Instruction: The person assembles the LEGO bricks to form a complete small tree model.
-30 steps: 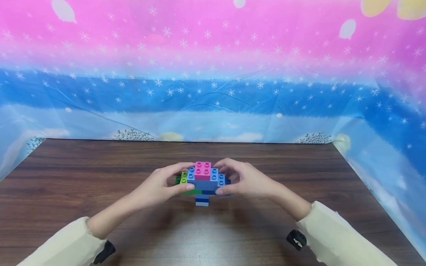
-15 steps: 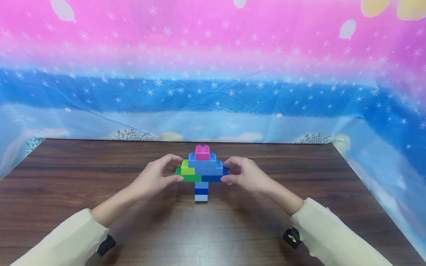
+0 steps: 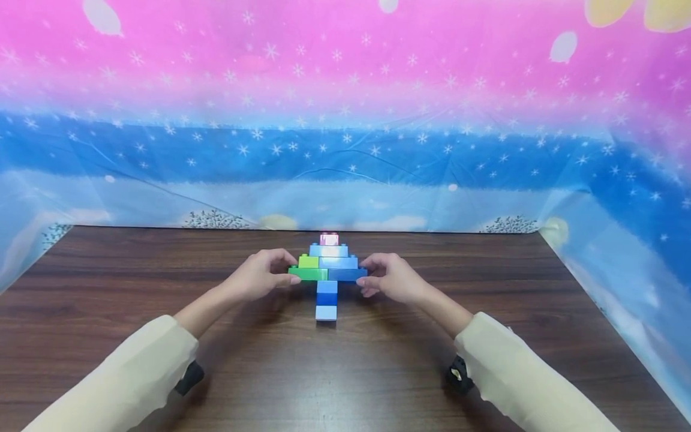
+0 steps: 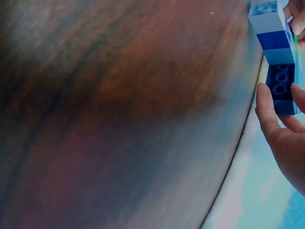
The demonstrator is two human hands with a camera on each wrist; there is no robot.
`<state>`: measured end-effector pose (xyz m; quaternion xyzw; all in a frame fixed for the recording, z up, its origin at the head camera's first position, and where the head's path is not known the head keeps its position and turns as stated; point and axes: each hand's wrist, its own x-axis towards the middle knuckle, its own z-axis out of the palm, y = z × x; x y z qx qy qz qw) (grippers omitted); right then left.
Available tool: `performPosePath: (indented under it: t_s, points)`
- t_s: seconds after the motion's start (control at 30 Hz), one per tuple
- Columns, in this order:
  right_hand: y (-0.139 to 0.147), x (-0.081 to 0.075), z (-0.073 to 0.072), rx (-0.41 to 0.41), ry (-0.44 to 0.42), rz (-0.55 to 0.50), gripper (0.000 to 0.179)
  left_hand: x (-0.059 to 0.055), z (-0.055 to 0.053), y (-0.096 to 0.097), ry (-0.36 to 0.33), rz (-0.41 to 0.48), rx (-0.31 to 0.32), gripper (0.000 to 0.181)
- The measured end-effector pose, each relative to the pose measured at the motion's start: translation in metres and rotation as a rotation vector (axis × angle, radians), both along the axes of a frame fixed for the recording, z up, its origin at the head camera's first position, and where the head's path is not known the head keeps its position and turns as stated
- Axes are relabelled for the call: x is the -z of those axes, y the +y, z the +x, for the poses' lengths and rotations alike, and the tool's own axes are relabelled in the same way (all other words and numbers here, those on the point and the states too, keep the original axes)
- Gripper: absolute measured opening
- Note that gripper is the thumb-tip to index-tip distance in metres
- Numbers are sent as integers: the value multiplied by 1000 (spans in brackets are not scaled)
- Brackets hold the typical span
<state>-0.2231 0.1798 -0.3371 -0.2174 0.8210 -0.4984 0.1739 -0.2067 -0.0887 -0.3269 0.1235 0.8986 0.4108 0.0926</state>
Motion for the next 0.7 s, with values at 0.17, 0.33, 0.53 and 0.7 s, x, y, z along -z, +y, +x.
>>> performPosePath:
  t_s: [0.17, 0.33, 0.53, 0.7]
  points:
    - [0, 7, -1, -19, -8, 24, 29, 5, -3, 0, 4, -73, 51, 22]
    - [-1, 13, -2, -28, -11, 46, 30, 10, -3, 0, 7, -113, 60, 24]
    - [-2, 17, -3, -18, 27, 103, 32, 11, -3, 2, 6, -140, 70, 24]
    - [3, 15, -2, -32, 51, 127, 34, 10, -1, -1, 6, -150, 93, 28]
